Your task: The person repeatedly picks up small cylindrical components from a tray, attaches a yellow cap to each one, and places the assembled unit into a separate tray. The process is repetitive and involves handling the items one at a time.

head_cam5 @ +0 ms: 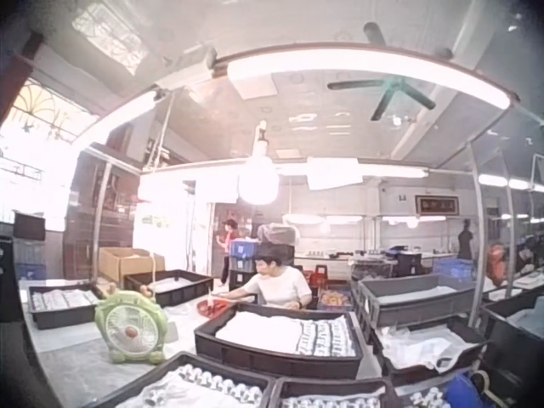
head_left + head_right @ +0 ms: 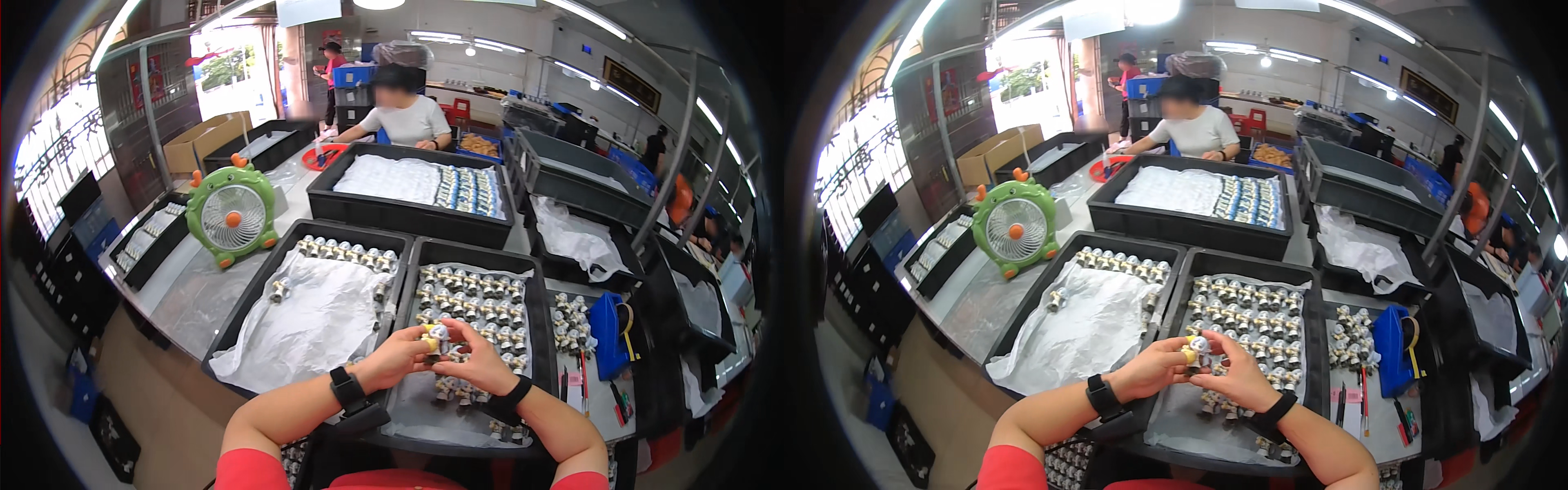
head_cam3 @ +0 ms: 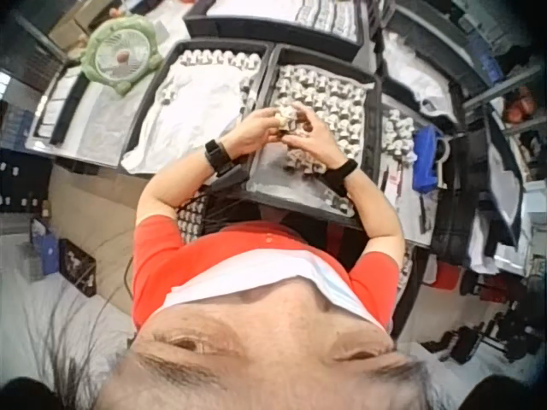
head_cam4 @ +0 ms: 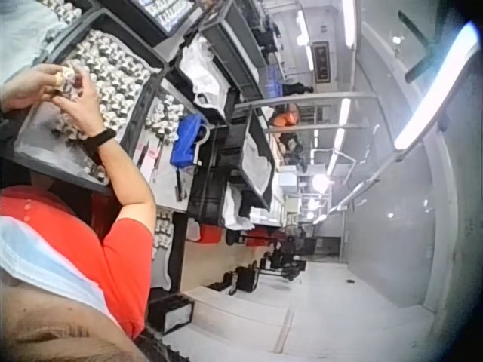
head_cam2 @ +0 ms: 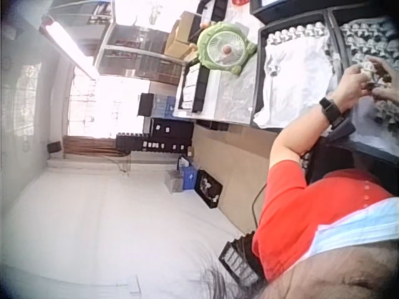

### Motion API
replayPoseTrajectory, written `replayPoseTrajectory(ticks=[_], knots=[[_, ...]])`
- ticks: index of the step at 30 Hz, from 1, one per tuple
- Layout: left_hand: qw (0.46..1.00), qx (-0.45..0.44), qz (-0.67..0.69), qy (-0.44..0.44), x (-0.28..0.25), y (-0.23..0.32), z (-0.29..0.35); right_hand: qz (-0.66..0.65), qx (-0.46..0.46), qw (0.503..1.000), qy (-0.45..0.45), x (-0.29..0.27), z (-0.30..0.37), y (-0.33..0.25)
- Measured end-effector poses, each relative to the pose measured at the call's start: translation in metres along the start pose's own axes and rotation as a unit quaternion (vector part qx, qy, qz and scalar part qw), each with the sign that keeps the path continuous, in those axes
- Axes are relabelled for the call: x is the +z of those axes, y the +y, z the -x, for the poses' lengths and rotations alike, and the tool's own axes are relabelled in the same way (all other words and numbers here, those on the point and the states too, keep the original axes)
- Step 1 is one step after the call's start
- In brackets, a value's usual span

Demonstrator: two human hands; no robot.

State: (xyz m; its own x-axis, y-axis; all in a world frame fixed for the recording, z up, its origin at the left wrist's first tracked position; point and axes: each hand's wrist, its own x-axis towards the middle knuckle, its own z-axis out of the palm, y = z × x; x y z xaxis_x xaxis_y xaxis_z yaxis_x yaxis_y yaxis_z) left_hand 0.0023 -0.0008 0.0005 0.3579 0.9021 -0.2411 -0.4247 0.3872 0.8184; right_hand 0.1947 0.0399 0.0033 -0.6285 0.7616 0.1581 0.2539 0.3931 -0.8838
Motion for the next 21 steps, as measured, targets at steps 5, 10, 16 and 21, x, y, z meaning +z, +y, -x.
replayPoseTrajectory(ticks=[5, 10, 16, 21], knots=[[1.0, -0.001, -0.003, 0.0, 0.0, 0.0007, 0.0024, -0.016, 0.007, 1.0, -0.011, 0.0009, -0.0015, -0.0021], [1.0, 0.008, 0.006, -0.005, -0.0029, -0.0025, 0.0011, -0.022, 0.005, 1.0, -0.01, 0.0026, -0.002, -0.0011], [1.0, 0.011, 0.008, 0.007, -0.0051, -0.0044, -0.0041, -0.027, 0.008, 1.0, -0.01, 0.001, -0.0029, -0.0026], [1.0, 0.015, 0.016, 0.002, -0.0049, -0.0022, 0.0, 0.027, -0.053, 0.998, -0.001, 0.0047, -0.0037, -0.003]])
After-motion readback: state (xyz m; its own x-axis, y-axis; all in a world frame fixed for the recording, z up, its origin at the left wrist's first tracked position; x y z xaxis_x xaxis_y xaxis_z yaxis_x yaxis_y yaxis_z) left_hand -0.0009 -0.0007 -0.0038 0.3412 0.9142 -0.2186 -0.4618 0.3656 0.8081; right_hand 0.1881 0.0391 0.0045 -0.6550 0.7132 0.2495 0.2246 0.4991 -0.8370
